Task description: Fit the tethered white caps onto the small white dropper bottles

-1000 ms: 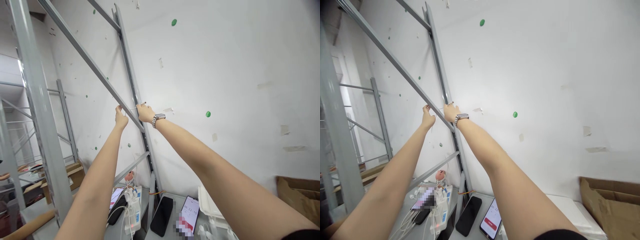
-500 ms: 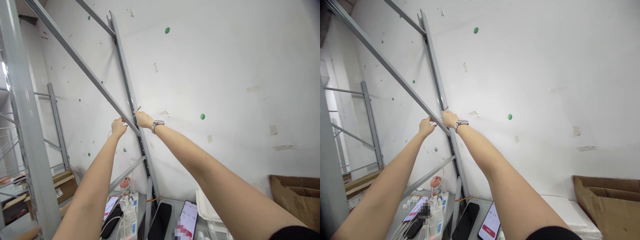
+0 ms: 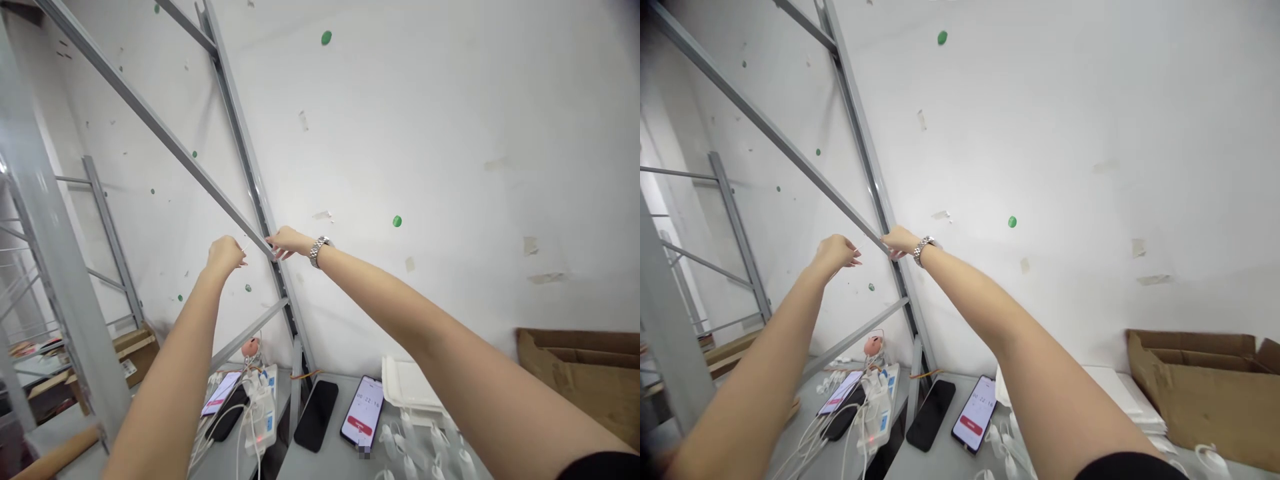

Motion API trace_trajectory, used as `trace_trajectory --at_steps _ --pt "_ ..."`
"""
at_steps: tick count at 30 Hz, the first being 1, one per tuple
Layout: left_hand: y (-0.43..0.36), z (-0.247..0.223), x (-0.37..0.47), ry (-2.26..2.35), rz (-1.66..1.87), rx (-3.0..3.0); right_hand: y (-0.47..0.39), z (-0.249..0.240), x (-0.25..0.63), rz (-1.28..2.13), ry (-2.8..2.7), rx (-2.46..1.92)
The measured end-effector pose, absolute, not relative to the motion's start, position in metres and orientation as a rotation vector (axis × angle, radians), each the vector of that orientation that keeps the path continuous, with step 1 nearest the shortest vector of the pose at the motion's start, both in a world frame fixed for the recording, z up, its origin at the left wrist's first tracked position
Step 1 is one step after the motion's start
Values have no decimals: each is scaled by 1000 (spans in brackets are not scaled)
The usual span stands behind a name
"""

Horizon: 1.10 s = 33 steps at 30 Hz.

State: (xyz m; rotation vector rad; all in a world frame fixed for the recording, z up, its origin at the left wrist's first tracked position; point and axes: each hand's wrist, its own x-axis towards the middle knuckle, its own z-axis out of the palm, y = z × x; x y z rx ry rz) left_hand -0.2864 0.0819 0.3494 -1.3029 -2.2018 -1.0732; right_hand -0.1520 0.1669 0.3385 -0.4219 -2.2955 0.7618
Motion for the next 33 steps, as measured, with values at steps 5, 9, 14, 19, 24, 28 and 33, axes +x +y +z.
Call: trace_trajectory --at_steps 5,9,14,19,24,28,33 --pt "19 316 -205 -2143 -1235 -1425 133 316 -114 1080 -2136 -292" --pt "-23 280 -129 -1873 -1428 -1599 94 307 -57 1256 -1886 -99" --pt "-52 226 -70 -1414 -1377 -1824 42 292 43 970 -1801 -152" --pt "-72 189 -55 -1591 -1489 -2152 9 244 111 909 -2081 -426" --pt "-68 167 -42 -1506 -1990 -2324 -2 192 112 1051 -2434 -694" --pt "-58 152 -39 -1679 -2177 -2149 -2 174 101 1115 -2502 -684" --pt "-56 151 -53 -1765 -2406 -2047 -2 174 93 1120 -2541 -538"
